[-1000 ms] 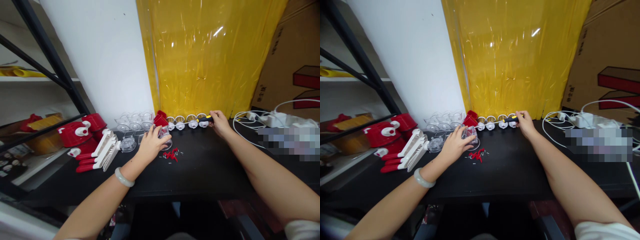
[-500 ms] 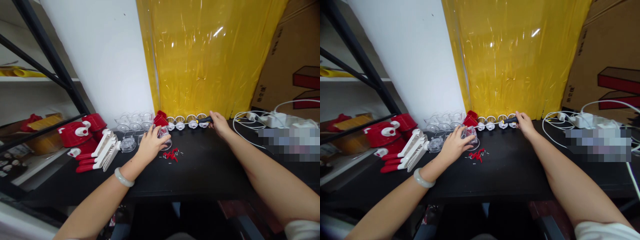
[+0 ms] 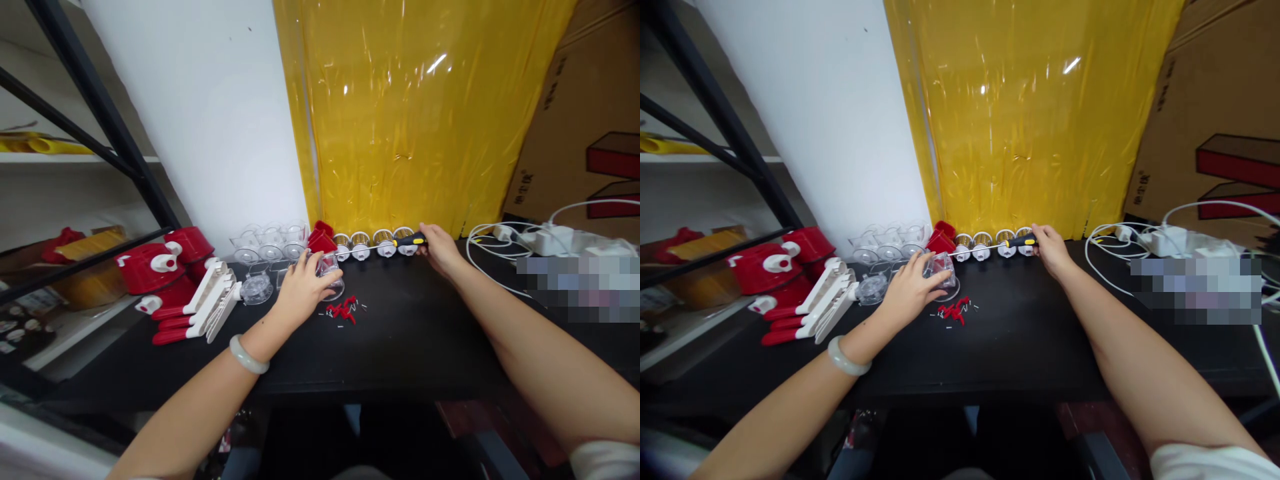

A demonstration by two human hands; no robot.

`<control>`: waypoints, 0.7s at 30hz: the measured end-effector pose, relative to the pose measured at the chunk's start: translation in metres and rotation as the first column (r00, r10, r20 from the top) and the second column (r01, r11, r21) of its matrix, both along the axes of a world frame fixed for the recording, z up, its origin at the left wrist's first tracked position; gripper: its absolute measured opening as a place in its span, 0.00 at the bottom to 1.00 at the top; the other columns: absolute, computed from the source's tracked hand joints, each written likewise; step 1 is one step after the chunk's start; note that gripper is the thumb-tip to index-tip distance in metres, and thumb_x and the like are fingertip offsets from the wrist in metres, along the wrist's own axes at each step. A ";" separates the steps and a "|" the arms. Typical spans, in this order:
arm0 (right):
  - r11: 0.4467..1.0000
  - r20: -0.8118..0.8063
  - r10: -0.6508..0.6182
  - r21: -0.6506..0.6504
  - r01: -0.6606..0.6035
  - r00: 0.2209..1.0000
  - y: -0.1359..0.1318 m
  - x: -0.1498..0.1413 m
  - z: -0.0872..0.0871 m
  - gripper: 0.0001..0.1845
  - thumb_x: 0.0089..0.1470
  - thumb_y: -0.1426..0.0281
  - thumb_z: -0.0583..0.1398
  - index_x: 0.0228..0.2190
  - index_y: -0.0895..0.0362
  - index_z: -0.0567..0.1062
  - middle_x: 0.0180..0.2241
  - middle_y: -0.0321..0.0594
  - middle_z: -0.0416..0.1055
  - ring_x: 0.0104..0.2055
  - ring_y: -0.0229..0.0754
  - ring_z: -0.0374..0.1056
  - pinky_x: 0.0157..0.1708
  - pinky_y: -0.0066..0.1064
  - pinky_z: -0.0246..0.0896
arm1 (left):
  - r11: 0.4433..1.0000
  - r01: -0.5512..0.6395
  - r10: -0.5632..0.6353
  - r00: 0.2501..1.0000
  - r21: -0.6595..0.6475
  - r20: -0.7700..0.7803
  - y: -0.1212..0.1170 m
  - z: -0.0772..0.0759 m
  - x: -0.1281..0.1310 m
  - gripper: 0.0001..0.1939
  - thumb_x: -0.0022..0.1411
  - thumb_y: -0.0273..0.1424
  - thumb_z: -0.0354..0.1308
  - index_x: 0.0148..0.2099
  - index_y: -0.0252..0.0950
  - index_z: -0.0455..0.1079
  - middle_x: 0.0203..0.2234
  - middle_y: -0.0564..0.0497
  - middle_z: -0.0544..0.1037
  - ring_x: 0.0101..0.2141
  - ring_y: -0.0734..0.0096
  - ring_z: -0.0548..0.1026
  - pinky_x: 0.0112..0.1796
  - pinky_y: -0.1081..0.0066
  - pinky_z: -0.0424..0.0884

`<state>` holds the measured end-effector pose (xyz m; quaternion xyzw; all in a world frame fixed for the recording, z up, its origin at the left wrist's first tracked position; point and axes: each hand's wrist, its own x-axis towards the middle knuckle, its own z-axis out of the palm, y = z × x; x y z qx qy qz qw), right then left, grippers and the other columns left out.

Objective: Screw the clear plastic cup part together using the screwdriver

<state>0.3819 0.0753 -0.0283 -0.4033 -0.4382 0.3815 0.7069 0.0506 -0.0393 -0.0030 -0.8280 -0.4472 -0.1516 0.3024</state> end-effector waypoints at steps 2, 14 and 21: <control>0.999 -0.077 0.046 0.025 -0.044 0.996 -0.003 -0.001 0.002 0.16 0.42 0.59 0.67 0.26 0.52 0.66 0.19 0.29 0.61 0.18 0.34 0.57 0.16 0.27 0.56 | 1.000 0.001 -0.001 1.000 0.000 0.005 0.000 -0.001 0.000 0.21 0.62 0.38 0.66 0.57 0.51 0.73 0.62 0.37 0.65 0.63 0.35 0.63 0.48 0.46 0.74; 1.000 0.012 -0.002 -0.001 0.002 1.000 -0.003 0.001 0.002 0.20 0.43 0.55 0.68 0.24 0.52 0.66 0.15 0.28 0.58 0.15 0.34 0.54 0.15 0.27 0.51 | 1.000 -0.001 0.001 1.000 0.006 -0.003 0.000 0.000 0.000 0.21 0.62 0.39 0.65 0.57 0.51 0.73 0.61 0.36 0.66 0.62 0.33 0.64 0.48 0.46 0.74; 0.995 -0.151 0.087 -0.032 -0.093 0.985 -0.005 0.002 0.005 0.19 0.47 0.51 0.64 0.27 0.51 0.66 0.21 0.31 0.65 0.17 0.38 0.61 0.18 0.32 0.59 | 1.000 0.008 -0.008 1.000 0.007 -0.004 0.001 -0.002 -0.001 0.20 0.62 0.39 0.65 0.56 0.51 0.73 0.61 0.36 0.65 0.62 0.32 0.63 0.48 0.45 0.74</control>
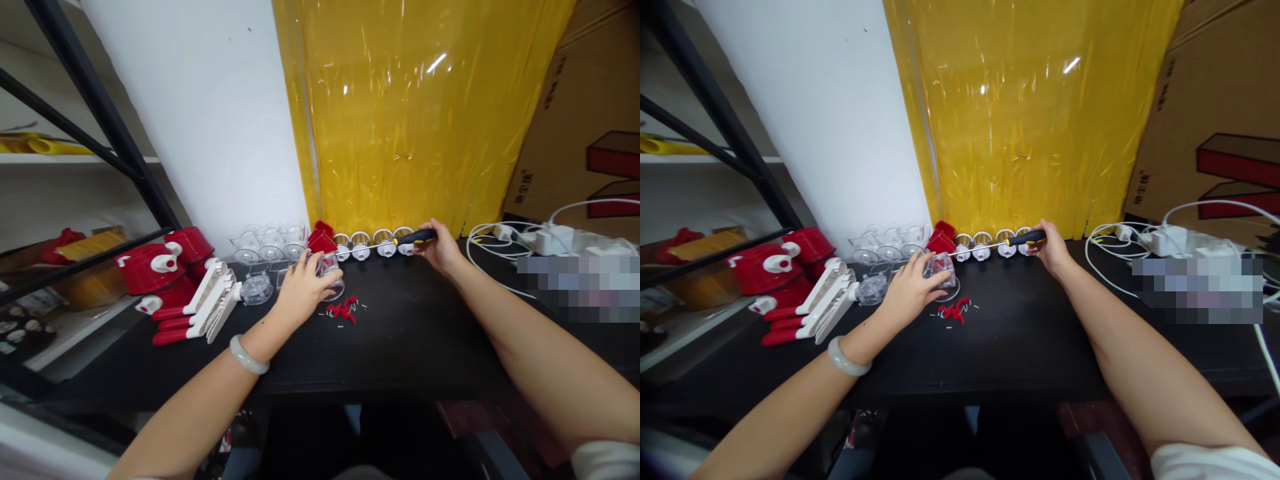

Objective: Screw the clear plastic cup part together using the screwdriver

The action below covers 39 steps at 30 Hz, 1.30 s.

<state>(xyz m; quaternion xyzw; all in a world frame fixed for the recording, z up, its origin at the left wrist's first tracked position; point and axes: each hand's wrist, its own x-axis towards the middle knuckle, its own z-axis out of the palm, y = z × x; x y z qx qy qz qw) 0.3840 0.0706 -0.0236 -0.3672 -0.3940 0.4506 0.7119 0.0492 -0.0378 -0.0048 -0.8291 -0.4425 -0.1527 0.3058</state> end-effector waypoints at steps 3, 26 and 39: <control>0.995 0.172 -0.096 -0.013 0.100 0.980 0.004 0.000 -0.004 0.25 0.49 0.44 0.61 0.24 0.52 0.65 0.14 0.30 0.58 0.15 0.37 0.54 0.16 0.31 0.52 | 1.000 -0.002 0.002 1.000 0.003 -0.002 0.000 0.000 0.000 0.20 0.62 0.39 0.65 0.57 0.50 0.73 0.61 0.36 0.65 0.62 0.33 0.63 0.48 0.45 0.74; 0.987 -0.096 0.122 0.119 -0.110 0.988 -0.008 0.000 0.005 0.14 0.37 0.62 0.66 0.28 0.52 0.69 0.27 0.34 0.69 0.29 0.40 0.68 0.27 0.34 0.68 | 1.000 0.003 -0.003 1.000 0.011 0.011 0.002 -0.002 -0.002 0.22 0.61 0.39 0.66 0.57 0.51 0.72 0.61 0.38 0.65 0.62 0.35 0.63 0.47 0.46 0.75; 0.992 -0.090 0.086 0.103 -0.077 0.992 -0.010 -0.002 0.006 0.15 0.35 0.69 0.65 0.29 0.52 0.68 0.27 0.33 0.68 0.28 0.38 0.65 0.25 0.31 0.64 | 1.000 0.010 -0.010 1.000 0.016 0.021 0.003 -0.002 -0.002 0.22 0.60 0.39 0.67 0.57 0.50 0.73 0.61 0.38 0.66 0.62 0.36 0.64 0.47 0.48 0.75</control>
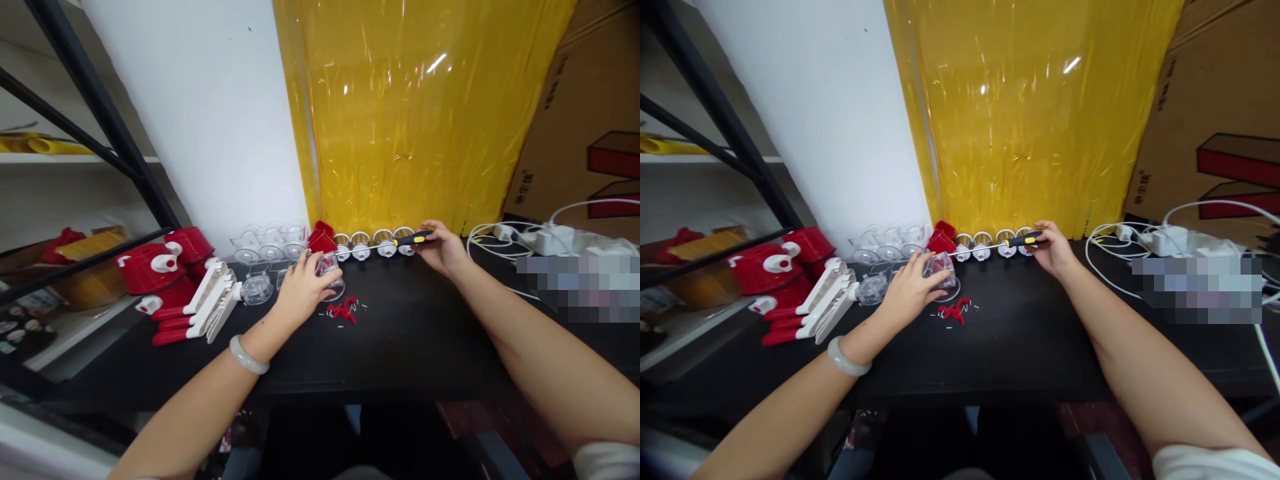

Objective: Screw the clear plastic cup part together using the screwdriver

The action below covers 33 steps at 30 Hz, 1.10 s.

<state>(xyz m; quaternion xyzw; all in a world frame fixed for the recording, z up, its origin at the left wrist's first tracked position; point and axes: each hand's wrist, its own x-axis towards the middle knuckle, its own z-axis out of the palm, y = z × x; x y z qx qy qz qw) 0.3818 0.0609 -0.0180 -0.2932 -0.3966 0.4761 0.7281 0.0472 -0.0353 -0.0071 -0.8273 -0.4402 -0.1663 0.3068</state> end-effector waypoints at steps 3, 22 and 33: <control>0.999 -0.019 0.050 0.003 -0.050 0.999 -0.001 0.002 0.002 0.13 0.39 0.65 0.64 0.29 0.52 0.68 0.27 0.35 0.69 0.29 0.41 0.68 0.26 0.34 0.66 | 1.000 0.004 -0.004 1.000 0.002 0.000 0.001 0.000 -0.001 0.21 0.61 0.39 0.66 0.57 0.50 0.73 0.61 0.37 0.66 0.62 0.35 0.64 0.46 0.47 0.75; 0.988 0.195 -0.017 -0.145 0.046 0.981 0.001 0.002 0.003 0.18 0.48 0.52 0.63 0.24 0.53 0.68 0.18 0.36 0.65 0.20 0.40 0.62 0.19 0.33 0.59 | 1.000 -0.008 0.008 1.000 -0.013 0.011 0.000 0.001 0.000 0.22 0.60 0.39 0.67 0.57 0.49 0.73 0.61 0.37 0.66 0.62 0.35 0.64 0.47 0.47 0.75; 0.998 0.078 0.068 -0.011 -0.068 0.995 -0.007 0.001 0.011 0.17 0.46 0.54 0.66 0.28 0.52 0.69 0.23 0.34 0.68 0.24 0.41 0.67 0.23 0.34 0.63 | 1.000 0.025 -0.024 0.999 -0.018 0.034 0.002 -0.001 -0.002 0.22 0.61 0.40 0.66 0.57 0.48 0.73 0.61 0.36 0.65 0.62 0.34 0.64 0.47 0.46 0.75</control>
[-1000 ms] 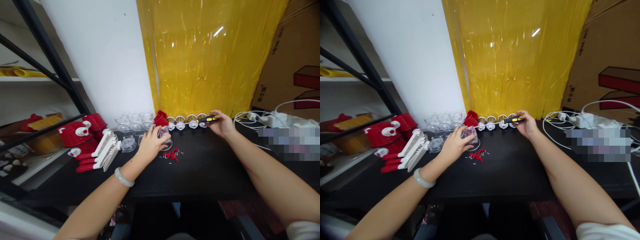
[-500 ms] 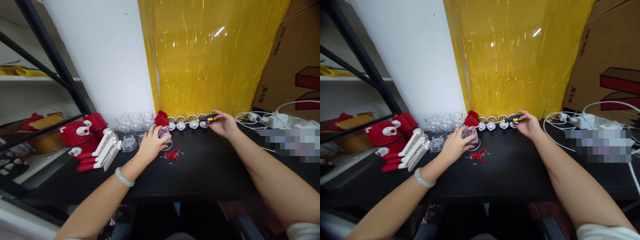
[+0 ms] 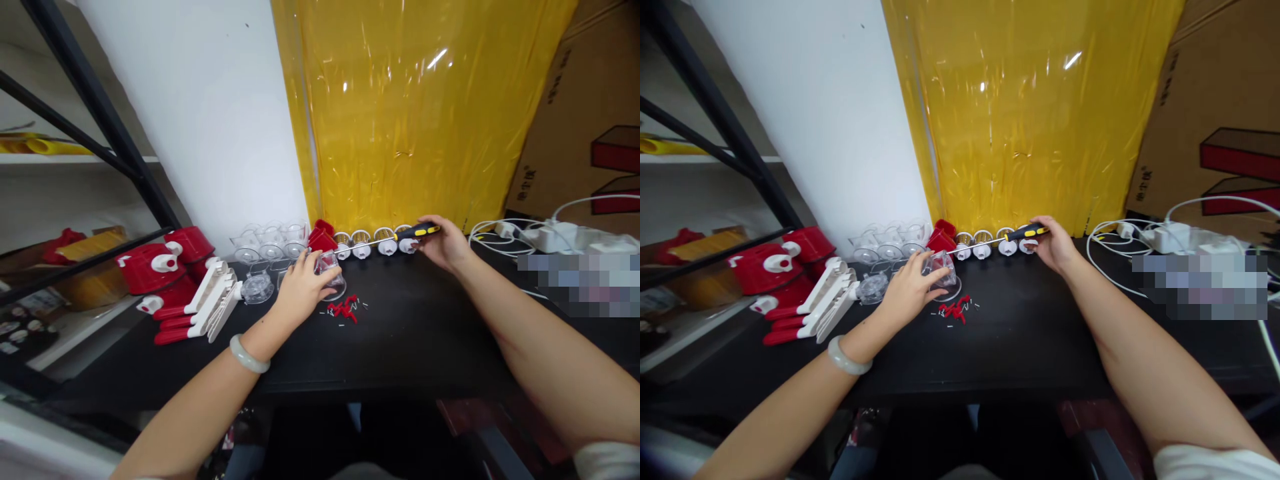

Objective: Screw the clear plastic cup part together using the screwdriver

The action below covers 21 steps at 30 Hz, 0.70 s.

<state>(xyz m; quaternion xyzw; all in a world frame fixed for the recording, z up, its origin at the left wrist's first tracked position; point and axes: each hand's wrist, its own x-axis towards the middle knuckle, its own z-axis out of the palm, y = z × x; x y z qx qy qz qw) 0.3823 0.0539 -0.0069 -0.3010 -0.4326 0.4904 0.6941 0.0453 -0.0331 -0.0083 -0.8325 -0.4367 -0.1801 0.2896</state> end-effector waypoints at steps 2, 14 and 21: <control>0.996 0.113 -0.090 0.003 0.091 0.989 0.004 -0.001 -0.003 0.23 0.48 0.46 0.64 0.25 0.52 0.67 0.17 0.32 0.61 0.18 0.37 0.59 0.19 0.32 0.57 | 1.000 0.001 -0.001 1.000 0.003 0.003 0.000 0.000 -0.001 0.22 0.61 0.40 0.66 0.57 0.48 0.73 0.61 0.35 0.65 0.62 0.35 0.64 0.48 0.46 0.75; 0.913 0.185 -0.406 0.127 0.388 0.895 0.017 -0.003 -0.011 0.14 0.46 0.59 0.68 0.26 0.53 0.71 0.20 0.29 0.63 0.17 0.31 0.58 0.17 0.25 0.55 | 1.000 -0.002 0.002 1.000 -0.004 -0.014 0.000 0.001 0.000 0.21 0.62 0.40 0.65 0.57 0.49 0.73 0.61 0.37 0.65 0.62 0.37 0.64 0.47 0.47 0.75; 0.925 0.131 -0.379 0.085 0.371 0.916 0.022 -0.003 -0.016 0.10 0.46 0.62 0.66 0.26 0.53 0.72 0.24 0.30 0.66 0.20 0.30 0.59 0.18 0.23 0.57 | 1.000 -0.009 0.008 1.000 -0.016 -0.019 -0.001 0.002 0.000 0.22 0.62 0.39 0.66 0.58 0.49 0.73 0.61 0.36 0.65 0.62 0.35 0.63 0.47 0.46 0.75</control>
